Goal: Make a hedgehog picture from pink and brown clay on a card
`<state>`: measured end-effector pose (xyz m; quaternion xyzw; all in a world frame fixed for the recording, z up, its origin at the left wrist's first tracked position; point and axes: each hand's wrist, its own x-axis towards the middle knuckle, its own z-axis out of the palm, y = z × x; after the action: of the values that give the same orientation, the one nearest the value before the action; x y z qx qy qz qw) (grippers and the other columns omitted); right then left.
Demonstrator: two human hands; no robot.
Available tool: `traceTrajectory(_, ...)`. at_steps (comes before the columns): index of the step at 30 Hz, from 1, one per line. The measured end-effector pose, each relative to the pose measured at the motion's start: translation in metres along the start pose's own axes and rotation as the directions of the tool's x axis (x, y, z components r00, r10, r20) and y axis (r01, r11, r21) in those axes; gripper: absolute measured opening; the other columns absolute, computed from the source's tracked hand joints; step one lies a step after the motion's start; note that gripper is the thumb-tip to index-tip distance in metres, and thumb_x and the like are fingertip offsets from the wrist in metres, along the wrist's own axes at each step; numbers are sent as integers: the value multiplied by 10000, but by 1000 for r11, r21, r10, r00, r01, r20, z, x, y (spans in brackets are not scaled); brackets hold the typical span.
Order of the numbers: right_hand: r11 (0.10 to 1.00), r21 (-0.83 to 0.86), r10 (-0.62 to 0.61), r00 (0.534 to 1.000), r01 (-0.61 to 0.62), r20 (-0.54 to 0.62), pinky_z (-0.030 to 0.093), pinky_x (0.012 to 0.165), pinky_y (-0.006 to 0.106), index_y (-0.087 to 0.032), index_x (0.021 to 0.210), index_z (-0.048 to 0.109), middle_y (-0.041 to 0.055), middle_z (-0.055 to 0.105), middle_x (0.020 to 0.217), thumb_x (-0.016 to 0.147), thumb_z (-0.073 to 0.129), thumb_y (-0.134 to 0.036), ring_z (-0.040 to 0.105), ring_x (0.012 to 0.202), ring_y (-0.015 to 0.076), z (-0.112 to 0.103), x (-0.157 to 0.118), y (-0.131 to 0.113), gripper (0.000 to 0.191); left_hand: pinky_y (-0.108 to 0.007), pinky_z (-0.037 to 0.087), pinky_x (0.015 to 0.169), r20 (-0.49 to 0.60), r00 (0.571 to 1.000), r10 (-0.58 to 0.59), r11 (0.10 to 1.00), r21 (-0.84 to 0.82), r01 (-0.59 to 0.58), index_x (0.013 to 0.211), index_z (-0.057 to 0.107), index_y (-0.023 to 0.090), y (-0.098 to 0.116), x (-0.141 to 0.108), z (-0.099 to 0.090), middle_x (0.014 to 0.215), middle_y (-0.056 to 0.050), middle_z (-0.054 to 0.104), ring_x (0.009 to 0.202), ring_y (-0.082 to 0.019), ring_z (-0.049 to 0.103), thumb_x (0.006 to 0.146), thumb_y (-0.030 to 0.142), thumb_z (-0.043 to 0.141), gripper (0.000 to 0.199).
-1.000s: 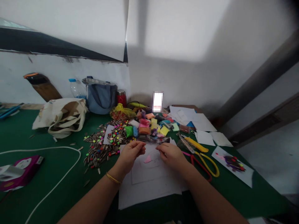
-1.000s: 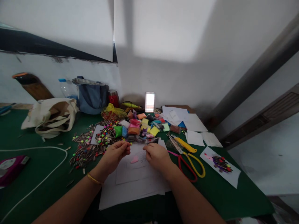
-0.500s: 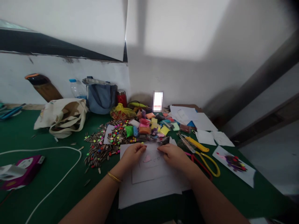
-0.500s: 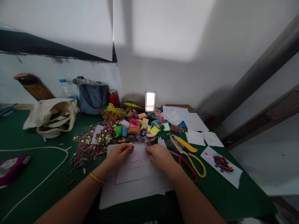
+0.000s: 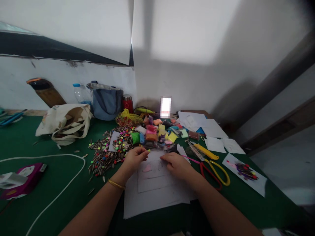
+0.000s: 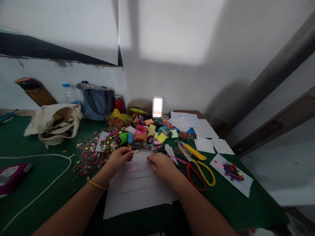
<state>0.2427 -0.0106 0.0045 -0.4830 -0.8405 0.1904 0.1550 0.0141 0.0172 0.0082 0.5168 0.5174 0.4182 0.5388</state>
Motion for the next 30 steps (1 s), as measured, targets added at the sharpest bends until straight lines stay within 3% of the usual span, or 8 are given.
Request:
traceTrajectory(4, 1000, 29, -6, 998, 8, -65, 433, 1001, 337, -199, 1174, 660, 61, 665, 1172, 749, 479, -62, 563, 1116, 207, 5, 1, 1, 482, -189, 384, 520, 104, 993, -63, 965, -249, 88, 669, 586, 144, 14, -11, 3, 579, 21, 548, 525, -77, 472, 681, 413, 766, 323)
traceTrajectory(8, 998, 63, 4, 995, 2, -103, 429, 1007, 332, -189, 1146, 669, 66, 667, 1149, 739, 477, -43, 567, 1103, 199, 10, 1, 1, 473, -166, 399, 519, 259, 953, -154, 806, -526, 273, 708, 587, 135, 25, -20, 5, 633, 27, 524, 534, -54, 466, 745, 401, 744, 311)
traceTrajectory(13, 998, 56, 44, 994, -39, -98, 423, 1013, 338, -187, 1150, 668, 73, 660, 1163, 747, 483, -47, 565, 1115, 204, 11, 3, 1, 465, -157, 428, 517, 358, 900, -250, 678, -599, 427, 765, 614, 114, 23, -24, 2, 656, 15, 509, 535, -48, 478, 822, 318, 687, 224)
traceTrajectory(17, 998, 42, 51, 993, -47, -105, 432, 997, 334, -183, 1130, 677, 69, 672, 1142, 756, 481, -53, 575, 1098, 205, 12, 5, -1, 442, -163, 440, 525, 346, 902, -257, 646, -633, 427, 781, 602, 117, 12, -25, -3, 671, 18, 495, 539, -48, 470, 851, 289, 654, 193)
traceTrajectory(23, 999, 36, 31, 976, -24, -218, 459, 974, 344, -191, 1109, 681, 67, 681, 1122, 780, 480, -75, 586, 1079, 202, 21, 6, 4, 403, -176, 427, 539, 314, 941, -123, 683, -661, 310, 780, 583, 129, -1, -23, -10, 681, 23, 497, 559, -54, 465, 796, 229, 713, 164)
traceTrajectory(30, 997, 71, 7, 955, 15, -297, 450, 1018, 373, -209, 1155, 655, 70, 643, 1204, 763, 470, -62, 565, 1134, 199, 27, 6, 10, 458, -179, 404, 524, 285, 945, -163, 668, -672, 318, 748, 568, 132, 2, -25, -11, 652, 31, 482, 529, -50, 441, 793, 281, 714, 213)
